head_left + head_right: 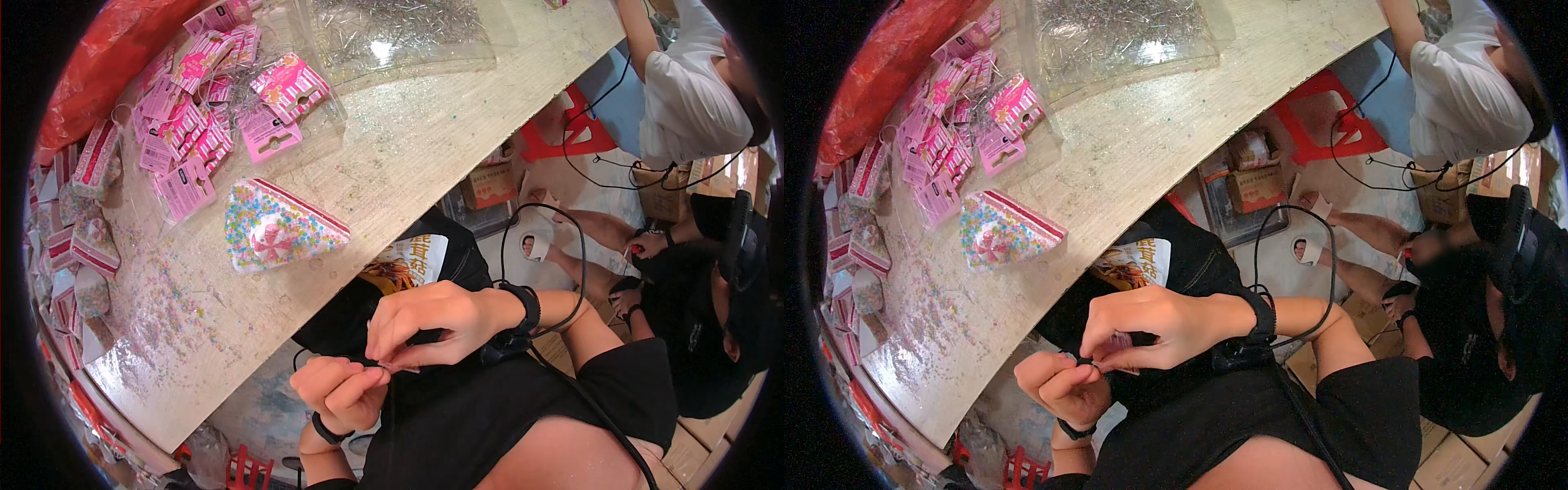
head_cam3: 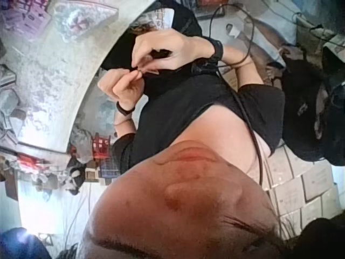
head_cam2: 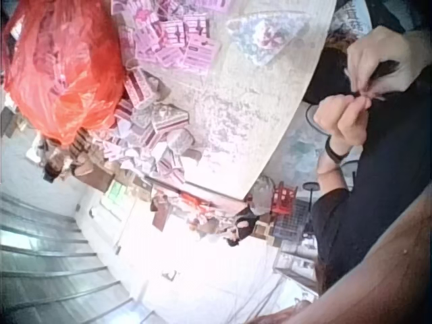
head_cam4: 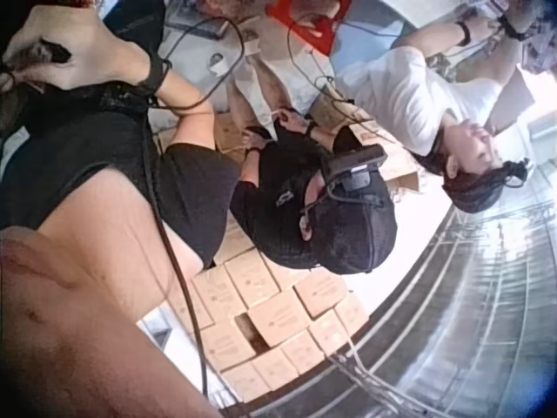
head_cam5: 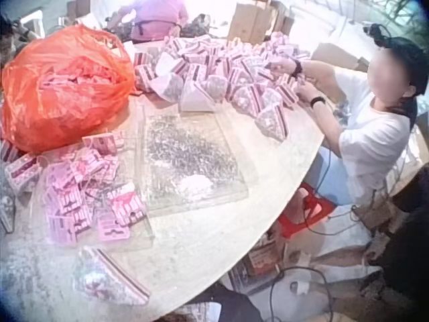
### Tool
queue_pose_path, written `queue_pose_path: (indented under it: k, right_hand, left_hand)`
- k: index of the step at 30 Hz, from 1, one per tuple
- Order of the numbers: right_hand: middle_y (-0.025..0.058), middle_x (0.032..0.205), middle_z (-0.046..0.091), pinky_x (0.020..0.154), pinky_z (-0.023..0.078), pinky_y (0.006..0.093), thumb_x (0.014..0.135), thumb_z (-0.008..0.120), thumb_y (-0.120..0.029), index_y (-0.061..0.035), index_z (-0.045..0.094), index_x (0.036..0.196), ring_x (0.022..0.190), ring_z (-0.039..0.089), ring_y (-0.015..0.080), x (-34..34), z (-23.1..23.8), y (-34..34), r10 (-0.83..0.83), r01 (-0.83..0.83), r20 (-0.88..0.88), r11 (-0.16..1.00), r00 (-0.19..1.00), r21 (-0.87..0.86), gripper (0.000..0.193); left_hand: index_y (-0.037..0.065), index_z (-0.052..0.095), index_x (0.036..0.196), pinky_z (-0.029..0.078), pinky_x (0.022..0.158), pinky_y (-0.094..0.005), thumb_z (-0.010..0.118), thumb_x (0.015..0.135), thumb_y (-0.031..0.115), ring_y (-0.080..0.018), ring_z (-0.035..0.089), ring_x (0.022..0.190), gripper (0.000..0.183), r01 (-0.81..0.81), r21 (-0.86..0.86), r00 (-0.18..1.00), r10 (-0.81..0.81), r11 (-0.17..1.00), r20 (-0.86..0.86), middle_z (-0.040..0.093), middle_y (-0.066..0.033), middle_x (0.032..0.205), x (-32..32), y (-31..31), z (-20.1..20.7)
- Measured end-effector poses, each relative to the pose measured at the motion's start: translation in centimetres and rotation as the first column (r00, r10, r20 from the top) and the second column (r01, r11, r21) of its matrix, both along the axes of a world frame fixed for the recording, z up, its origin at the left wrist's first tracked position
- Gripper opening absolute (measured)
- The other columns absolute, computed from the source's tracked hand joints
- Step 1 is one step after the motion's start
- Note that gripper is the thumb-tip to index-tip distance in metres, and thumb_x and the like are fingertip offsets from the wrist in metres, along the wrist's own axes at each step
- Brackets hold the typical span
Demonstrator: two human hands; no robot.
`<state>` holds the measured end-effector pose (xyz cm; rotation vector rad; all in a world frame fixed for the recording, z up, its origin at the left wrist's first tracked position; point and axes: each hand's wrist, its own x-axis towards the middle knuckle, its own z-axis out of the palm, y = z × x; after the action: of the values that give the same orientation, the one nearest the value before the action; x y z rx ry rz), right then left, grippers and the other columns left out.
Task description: Packaging decorative foam cake slices into small plastic bags and attaching product tags.
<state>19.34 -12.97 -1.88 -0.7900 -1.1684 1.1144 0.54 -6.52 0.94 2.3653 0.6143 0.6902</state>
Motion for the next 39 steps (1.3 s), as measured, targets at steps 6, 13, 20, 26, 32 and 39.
queue_pose_path:
  k: [6,13,20,26,32,39]
  right_hand:
    - [0.0138,0.095,0.061,0.067,0.052,0.0294,0.078,0.069,0.008,0.0048,0.061,0.101,0.079,0.062,0.0267,0.4,0.0,0.6,-0.014,0.016,-0.033,0.998,0.999,0.067,0.025]
    - [0.0123,0.091,0.051,0.075,0.043,0.0337,0.092,0.054,-0.01,0.0028,0.049,0.106,0.085,0.052,0.0271,0.5,0.0,0.4,0.168,-0.171,-0.125,0.985,0.978,-0.007,0.019]
    - [0.0131,0.091,0.041,0.072,0.041,0.0361,0.095,0.052,-0.013,0.0002,0.051,0.098,0.079,0.048,0.0284,1.8,0.2,0.4,0.298,-0.295,0.019,0.951,0.954,-0.089,0.013]
    - [0.0102,0.073,0.043,0.061,0.037,0.0366,0.089,0.057,-0.006,0.0005,0.056,0.089,0.067,0.043,0.029,2.3,0.0,0.5,0.235,-0.234,0.083,0.972,0.968,-0.032,0.007]
    - [0.0114,0.074,0.044,0.062,0.036,0.0373,0.081,0.055,-0.003,-0.001,0.051,0.08,0.068,0.041,0.0289,3.9,0.7,0.5,0.231,-0.224,0.202,0.973,0.952,-0.054,0.005]
    - [0.0129,0.078,0.051,0.064,0.039,0.0396,0.081,0.059,-0.008,-0.001,0.055,0.082,0.071,0.044,0.0309,3.5,-0.1,-0.2,0.313,-0.314,0.184,0.949,0.932,-0.023,0.008]
  left_hand:
    - [0.021,0.058,0.093,0.042,0.05,-0.026,0.08,0.073,0.021,-0.0144,0.051,0.057,0.03,-0.085,-0.035,0.978,0.09,0.996,0.189,0.051,0.0009,0.082,1.3,0.7,-1.0]
    - [0.022,0.056,0.094,0.044,0.053,-0.0263,0.078,0.072,0.018,-0.0149,0.05,0.059,0.031,-0.087,-0.041,0.984,0.092,0.995,0.15,0.049,0.001,0.08,1.4,0.7,-0.5]
    - [0.022,0.056,0.093,0.044,0.053,-0.0265,0.078,0.071,0.015,-0.0151,0.051,0.059,0.032,-0.096,-0.046,0.987,0.101,0.994,0.123,0.05,0.0017,0.081,1.3,0.5,-0.4]
    - [0.019,0.059,0.087,0.042,0.051,-0.0297,0.079,0.068,0.013,-0.0195,0.056,0.061,0.029,-0.106,-0.104,0.976,0.123,0.989,0.181,0.054,0.0022,0.072,2.0,0.8,-0.1]
    - [0.013,0.059,0.101,0.046,0.058,-0.03,0.078,0.071,0.011,-0.0238,0.061,0.077,0.035,0.166,-0.064,0.975,-0.154,0.984,0.16,0.058,-0.005,0.092,3.2,2.8,-0.3]
    - [0.012,0.068,0.107,0.047,0.061,-0.029,0.068,0.076,0.013,-0.0215,0.059,0.091,0.031,0.494,0.089,0.87,-0.49,0.865,-0.061,0.065,-0.0027,0.11,4.1,4.7,1.5]
